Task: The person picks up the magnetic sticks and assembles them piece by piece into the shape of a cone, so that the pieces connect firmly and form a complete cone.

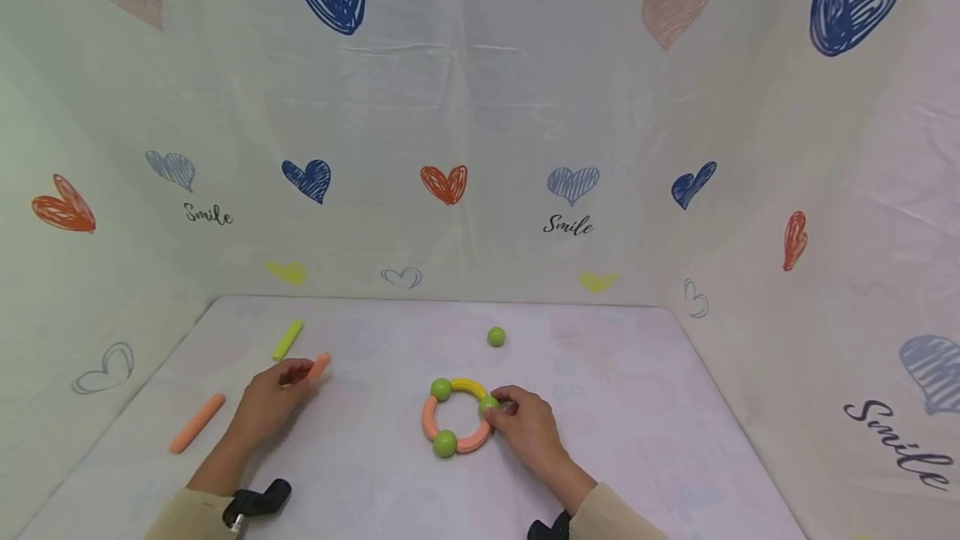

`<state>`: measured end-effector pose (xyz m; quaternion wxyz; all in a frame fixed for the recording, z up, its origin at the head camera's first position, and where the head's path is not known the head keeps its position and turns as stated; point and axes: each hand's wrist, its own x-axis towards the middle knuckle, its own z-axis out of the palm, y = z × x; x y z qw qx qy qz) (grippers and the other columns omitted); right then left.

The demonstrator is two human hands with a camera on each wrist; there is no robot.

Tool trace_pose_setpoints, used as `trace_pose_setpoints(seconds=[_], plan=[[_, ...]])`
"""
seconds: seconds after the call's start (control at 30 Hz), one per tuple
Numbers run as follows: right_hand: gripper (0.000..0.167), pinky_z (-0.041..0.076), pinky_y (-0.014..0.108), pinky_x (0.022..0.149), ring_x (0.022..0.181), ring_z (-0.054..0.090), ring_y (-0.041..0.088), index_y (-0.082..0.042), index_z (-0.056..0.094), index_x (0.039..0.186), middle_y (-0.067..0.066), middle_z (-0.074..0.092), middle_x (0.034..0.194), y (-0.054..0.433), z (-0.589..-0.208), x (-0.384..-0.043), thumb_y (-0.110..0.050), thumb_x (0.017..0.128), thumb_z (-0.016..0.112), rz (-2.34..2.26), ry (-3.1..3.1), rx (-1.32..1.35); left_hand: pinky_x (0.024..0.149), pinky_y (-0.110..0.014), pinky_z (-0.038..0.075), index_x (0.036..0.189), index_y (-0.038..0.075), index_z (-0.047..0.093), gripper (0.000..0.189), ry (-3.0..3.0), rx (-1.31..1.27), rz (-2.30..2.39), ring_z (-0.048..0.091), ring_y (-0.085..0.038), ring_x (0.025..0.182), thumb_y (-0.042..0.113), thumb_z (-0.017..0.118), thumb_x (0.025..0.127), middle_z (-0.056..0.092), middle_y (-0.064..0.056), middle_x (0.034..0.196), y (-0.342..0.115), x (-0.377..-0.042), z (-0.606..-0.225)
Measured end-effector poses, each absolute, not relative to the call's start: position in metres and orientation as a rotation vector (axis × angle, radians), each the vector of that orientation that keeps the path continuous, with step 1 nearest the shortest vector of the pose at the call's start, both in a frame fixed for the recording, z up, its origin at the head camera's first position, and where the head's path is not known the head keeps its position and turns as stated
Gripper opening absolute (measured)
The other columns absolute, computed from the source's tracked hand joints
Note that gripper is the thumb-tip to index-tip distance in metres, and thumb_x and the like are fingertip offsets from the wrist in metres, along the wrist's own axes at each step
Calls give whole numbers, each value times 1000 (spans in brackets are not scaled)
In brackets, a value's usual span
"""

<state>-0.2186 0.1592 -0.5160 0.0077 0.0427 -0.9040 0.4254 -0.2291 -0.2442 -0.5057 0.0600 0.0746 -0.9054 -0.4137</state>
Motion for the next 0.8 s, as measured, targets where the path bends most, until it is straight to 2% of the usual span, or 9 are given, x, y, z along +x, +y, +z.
trace_pose_setpoints(seconds=[0.13, 0.3, 0.57, 0.8], plan=[[32, 45, 24, 61, 76, 55, 12, -11, 77, 117, -2, 71, 94, 158, -515, -220, -24, 89, 84, 1322, -2838, 134, 96, -45, 52, 131, 1, 65, 33, -2674, 209, -1367, 64, -34, 117, 15, 69, 102, 71, -19, 126, -225, -233, -498], [31, 44, 24, 60, 75, 54, 13, -11, 78, 116, -2, 67, 88, 156, -516, -220, -25, 89, 85, 1330, -2847, 139, 102, -45, 52, 131, 2, 65, 33, -2603, 156, -1510, 65, -30, 119, 14, 71, 101, 72, -16, 125, -193, -239, -489], [32, 43, 24, 60, 74, 53, 13, -12, 78, 116, -3, 65, 83, 155, -517, -222, -26, 89, 84, 1340, -2846, 150, 95, -37, 55, 123, 6, 70, 30, -2542, 27, -1587, 67, -23, 111, 12, 78, 95, 75, -7, 115, -138, -244, -482], [32, 42, 24, 60, 73, 53, 13, -12, 78, 116, -3, 63, 81, 156, -518, -223, -27, 88, 85, 1342, -2839, 151, 89, -30, 54, 118, 9, 72, 25, -2551, -52, -1610, 67, -19, 105, 12, 79, 94, 75, -3, 109, -104, -245, -484]])
